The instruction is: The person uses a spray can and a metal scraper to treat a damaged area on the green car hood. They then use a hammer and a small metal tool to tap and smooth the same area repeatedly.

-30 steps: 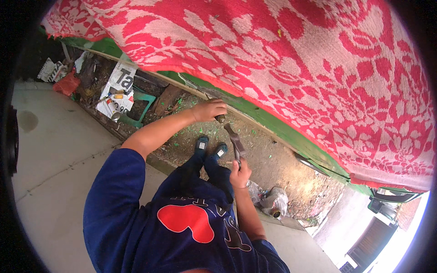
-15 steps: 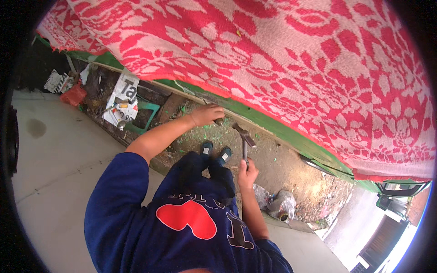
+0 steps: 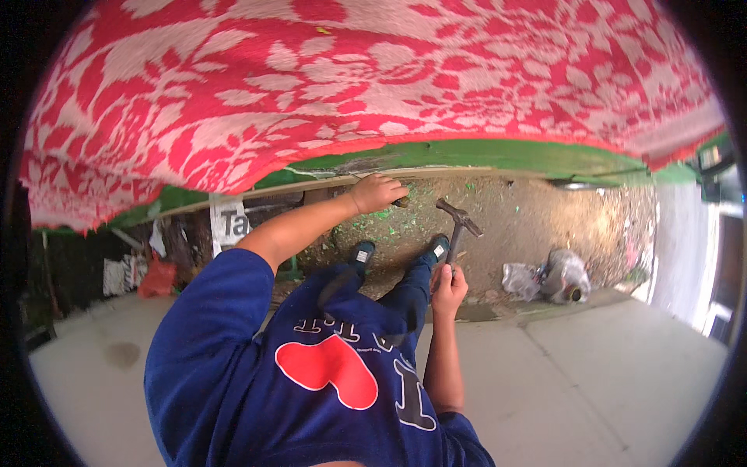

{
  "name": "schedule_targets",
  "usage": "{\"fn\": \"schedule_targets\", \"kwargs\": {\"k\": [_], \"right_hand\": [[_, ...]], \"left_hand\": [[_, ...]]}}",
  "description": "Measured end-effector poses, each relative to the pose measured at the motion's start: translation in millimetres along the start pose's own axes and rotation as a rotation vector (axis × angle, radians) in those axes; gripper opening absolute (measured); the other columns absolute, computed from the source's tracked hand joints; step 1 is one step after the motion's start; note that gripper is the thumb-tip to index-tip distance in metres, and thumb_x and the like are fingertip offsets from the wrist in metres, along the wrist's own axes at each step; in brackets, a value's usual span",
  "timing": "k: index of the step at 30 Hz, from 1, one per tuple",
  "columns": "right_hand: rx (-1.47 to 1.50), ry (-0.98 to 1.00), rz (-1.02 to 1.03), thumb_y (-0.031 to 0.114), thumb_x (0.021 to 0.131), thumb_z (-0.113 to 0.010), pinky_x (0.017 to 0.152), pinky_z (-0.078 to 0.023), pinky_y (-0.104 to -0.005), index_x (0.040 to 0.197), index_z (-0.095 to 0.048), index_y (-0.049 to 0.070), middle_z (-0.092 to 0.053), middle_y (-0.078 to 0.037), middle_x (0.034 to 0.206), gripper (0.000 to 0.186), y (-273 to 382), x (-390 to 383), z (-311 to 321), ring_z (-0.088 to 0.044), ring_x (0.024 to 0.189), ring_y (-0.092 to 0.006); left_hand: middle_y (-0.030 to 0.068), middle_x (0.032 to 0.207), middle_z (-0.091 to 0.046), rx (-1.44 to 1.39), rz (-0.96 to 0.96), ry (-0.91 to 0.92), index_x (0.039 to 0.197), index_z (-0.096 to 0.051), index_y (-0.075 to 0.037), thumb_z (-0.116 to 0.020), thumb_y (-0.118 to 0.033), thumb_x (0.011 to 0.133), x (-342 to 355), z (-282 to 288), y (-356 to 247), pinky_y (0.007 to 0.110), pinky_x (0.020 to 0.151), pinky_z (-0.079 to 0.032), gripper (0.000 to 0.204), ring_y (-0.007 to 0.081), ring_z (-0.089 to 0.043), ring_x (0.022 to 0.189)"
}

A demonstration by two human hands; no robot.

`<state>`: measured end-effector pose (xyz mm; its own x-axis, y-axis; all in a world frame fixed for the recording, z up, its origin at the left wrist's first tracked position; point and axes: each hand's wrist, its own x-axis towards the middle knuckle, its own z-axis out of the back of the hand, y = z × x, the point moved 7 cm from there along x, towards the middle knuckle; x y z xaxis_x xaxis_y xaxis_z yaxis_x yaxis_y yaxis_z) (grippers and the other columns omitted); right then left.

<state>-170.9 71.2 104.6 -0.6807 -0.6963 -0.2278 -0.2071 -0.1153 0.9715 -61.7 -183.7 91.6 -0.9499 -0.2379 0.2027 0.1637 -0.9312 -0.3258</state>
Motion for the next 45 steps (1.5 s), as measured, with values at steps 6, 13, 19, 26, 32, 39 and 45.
{"fn": "schedule_targets", "kwargs": {"k": [6, 13, 19, 26, 32, 39, 45], "right_hand": [[0.039, -0.174, -0.069, 0.027, 0.101, -0.056, 0.046, -0.037, -0.0232, 0.087, -0.059, 0.002, -0.053, 0.0, 0.064, 0.028, -24.6, -62.1, -11.6, -0.048, 0.052, -0.0075], [0.115, -0.22, -0.072, 0.023, 0.101, -0.055, 0.044, -0.037, -0.0232, 0.089, -0.059, 0.002, -0.053, 0.0, 0.063, 0.025, -45.4, -80.1, -8.3, -0.047, 0.05, -0.007], [0.13, -0.219, -0.088, 0.025, 0.101, -0.056, 0.043, -0.037, -0.0232, 0.09, -0.06, 0.003, -0.051, 0.001, 0.062, 0.025, -49.4, -62.2, -18.2, -0.046, 0.05, -0.0065], [0.126, -0.22, -0.192, 0.032, 0.102, -0.054, 0.04, -0.037, -0.0247, 0.089, -0.058, 0.006, -0.052, -0.002, 0.06, 0.029, -71.0, -50.0, -31.8, -0.046, 0.045, -0.0093], [0.151, -0.208, -0.247, 0.032, 0.101, -0.057, 0.041, -0.036, -0.024, 0.087, -0.059, 0.005, -0.051, 0.0, 0.06, 0.031, -78.1, -54.4, -34.1, -0.047, 0.046, -0.008], [0.306, -0.329, -0.1, 0.034, 0.102, -0.053, 0.041, -0.038, -0.0248, 0.084, -0.056, 0.006, -0.051, -0.001, 0.06, 0.033, -75.4, -55.7, -52.8, -0.047, 0.045, -0.0097], [0.251, -0.198, -0.19, 0.033, 0.104, -0.049, 0.041, -0.039, -0.0255, 0.087, -0.054, 0.006, -0.051, -0.003, 0.061, 0.032, -71.7, -51.8, -77.4, -0.047, 0.046, -0.0113]], "left_hand": [[0.0022, 0.093, -0.06, -0.005, -0.08, 0.021, 0.111, -0.06, -0.015, -0.069, -0.018, 0.077, 4.5, -2.9, -9.6, 0.038, 0.08, -0.048, 0.035, 0.0226, -0.063, 0.093], [0.005, 0.099, -0.059, -0.077, -0.085, 0.089, 0.117, -0.057, -0.015, -0.078, -0.024, 0.072, 1.8, 1.7, -3.0, 0.041, 0.078, -0.052, 0.051, 0.0263, -0.063, 0.095], [0.0038, 0.094, -0.058, -0.071, -0.207, 0.119, 0.116, -0.057, -0.018, -0.079, -0.024, 0.072, -2.0, -14.1, -4.5, 0.04, 0.068, -0.054, 0.05, 0.0258, -0.065, 0.085], [0.0031, 0.083, -0.058, -0.085, -0.24, 0.172, 0.106, -0.059, -0.018, -0.074, -0.031, 0.076, -0.6, -22.9, -4.8, 0.041, 0.065, -0.054, 0.036, 0.0248, -0.066, 0.08], [0.003, 0.083, -0.06, -0.115, -0.232, 0.192, 0.103, -0.061, -0.017, -0.074, -0.032, 0.076, -3.8, -27.4, -0.4, 0.04, 0.063, -0.054, 0.034, 0.0249, -0.067, 0.08], [0.0029, 0.085, -0.064, -0.098, -0.151, 0.14, 0.102, -0.061, -0.017, -0.076, -0.031, 0.074, 3.1, -24.2, 5.5, 0.04, 0.063, -0.055, 0.035, 0.0255, -0.067, 0.08], [0.0034, 0.087, -0.065, -0.113, -0.161, 0.114, 0.102, -0.062, -0.015, -0.077, -0.03, 0.074, 1.5, -21.5, 6.3, 0.04, 0.064, -0.055, 0.034, 0.0261, -0.067, 0.08]]}}
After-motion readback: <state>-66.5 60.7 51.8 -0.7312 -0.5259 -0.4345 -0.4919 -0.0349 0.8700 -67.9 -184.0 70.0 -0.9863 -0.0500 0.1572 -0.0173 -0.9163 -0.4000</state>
